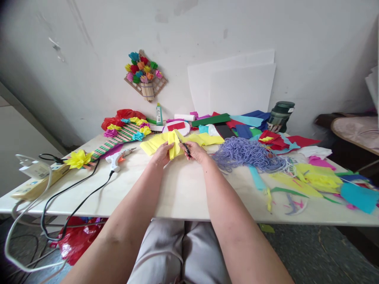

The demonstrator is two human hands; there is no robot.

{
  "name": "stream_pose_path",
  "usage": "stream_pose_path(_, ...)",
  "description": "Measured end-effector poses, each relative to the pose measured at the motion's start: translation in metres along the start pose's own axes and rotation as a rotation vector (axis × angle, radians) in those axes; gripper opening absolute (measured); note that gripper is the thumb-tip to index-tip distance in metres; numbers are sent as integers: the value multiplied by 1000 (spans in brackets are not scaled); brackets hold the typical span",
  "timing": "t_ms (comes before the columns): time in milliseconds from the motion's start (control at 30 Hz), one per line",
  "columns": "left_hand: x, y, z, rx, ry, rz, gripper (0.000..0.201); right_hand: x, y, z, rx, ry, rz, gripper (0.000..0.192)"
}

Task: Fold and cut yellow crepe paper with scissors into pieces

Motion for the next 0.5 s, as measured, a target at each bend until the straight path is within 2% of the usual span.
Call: stream_pose_path(500, 1, 0, -1, -7, 3, -42, 18, -9, -1, -9, 13, -7, -59, 32)
Point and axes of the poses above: each hand's wrist, its own x-axis towards the middle knuckle, its own y-axis out of the back of the hand, z = x × y, the point moved 9 cm from there along x, towards the middle knuckle, and after that the axes turned 3 degrees about -x, right-handed, at the moved point
